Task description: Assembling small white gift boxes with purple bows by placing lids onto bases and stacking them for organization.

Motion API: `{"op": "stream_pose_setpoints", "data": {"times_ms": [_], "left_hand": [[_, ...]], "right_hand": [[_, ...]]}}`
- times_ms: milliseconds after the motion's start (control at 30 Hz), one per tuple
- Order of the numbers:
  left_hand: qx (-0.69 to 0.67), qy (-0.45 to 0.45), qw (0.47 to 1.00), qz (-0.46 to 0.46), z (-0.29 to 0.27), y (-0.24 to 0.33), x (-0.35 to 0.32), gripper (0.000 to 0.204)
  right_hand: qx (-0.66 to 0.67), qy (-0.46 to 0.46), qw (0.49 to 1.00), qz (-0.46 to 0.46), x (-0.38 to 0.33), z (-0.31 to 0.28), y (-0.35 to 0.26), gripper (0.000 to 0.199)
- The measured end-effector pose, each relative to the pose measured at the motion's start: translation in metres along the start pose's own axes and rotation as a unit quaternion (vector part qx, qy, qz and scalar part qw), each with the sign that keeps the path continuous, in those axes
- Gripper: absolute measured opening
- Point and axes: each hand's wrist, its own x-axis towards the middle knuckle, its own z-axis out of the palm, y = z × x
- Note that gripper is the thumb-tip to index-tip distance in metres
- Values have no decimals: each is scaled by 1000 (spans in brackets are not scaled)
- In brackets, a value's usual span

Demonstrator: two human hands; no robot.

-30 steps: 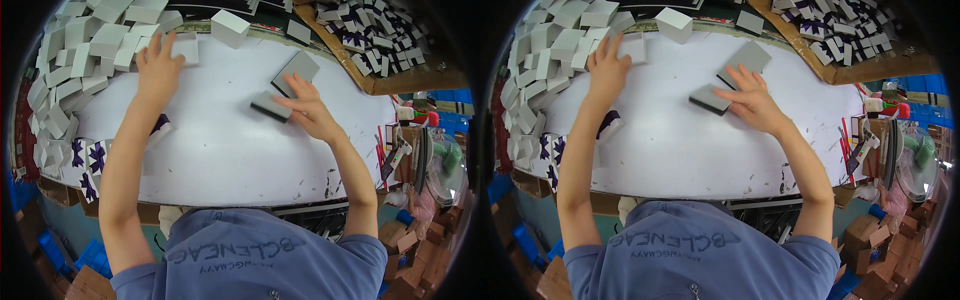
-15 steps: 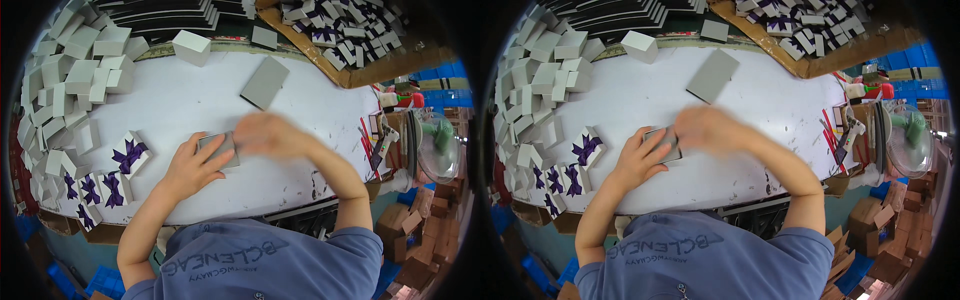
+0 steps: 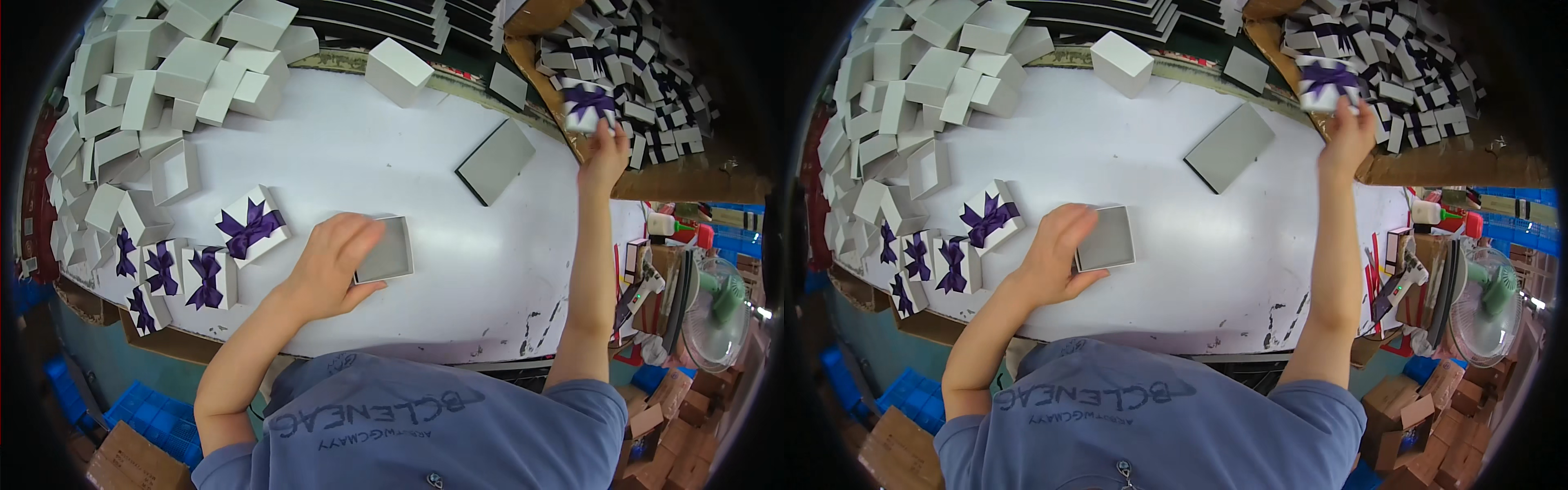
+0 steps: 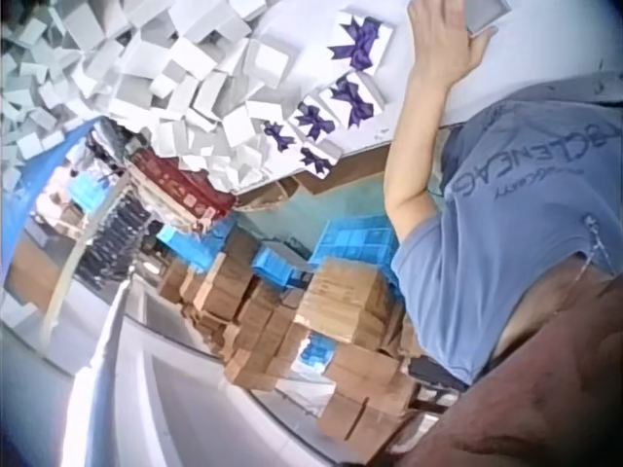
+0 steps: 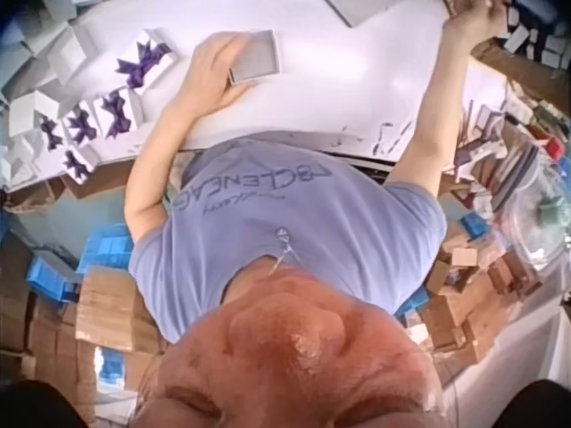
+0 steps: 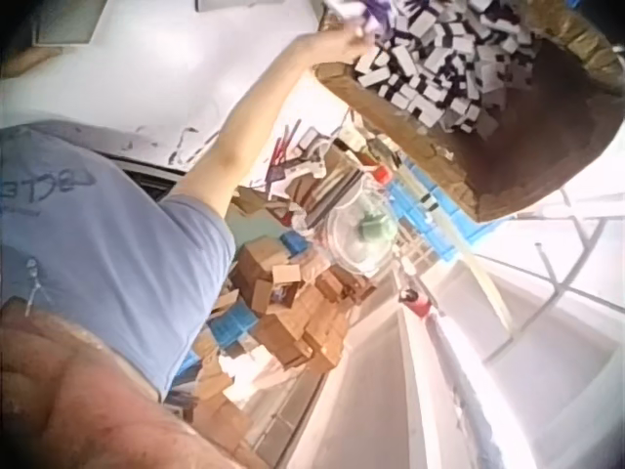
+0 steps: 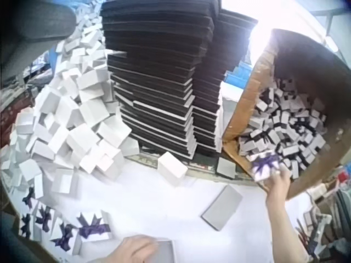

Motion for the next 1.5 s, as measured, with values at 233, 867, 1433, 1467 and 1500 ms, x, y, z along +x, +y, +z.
{"op": "stream_pose_setpoints", "data": {"times_ms": [233,867,1433,1467,1500], "left_hand": [[-138,32,988,58,17,-11,25,115],[389,-64,895,-210,-59,21,-18,84],[189,-20,979,-79,-20,-19,45,78],[161,-47,981,-92,-19,-9,41,77],[134,-74,983,-106,-17,-1,38,76]], "right_hand": [[-184,-525,827,84,-173,69,-53,31],[-291,-208,882,-308,-99,145,-22,49],[-408,-526,733,-139,-103,12,-26,47],[-407,-527,733,-138,-107,13,-27,47],[-425,-537,713,-151,-115,15,-29,43]]}}
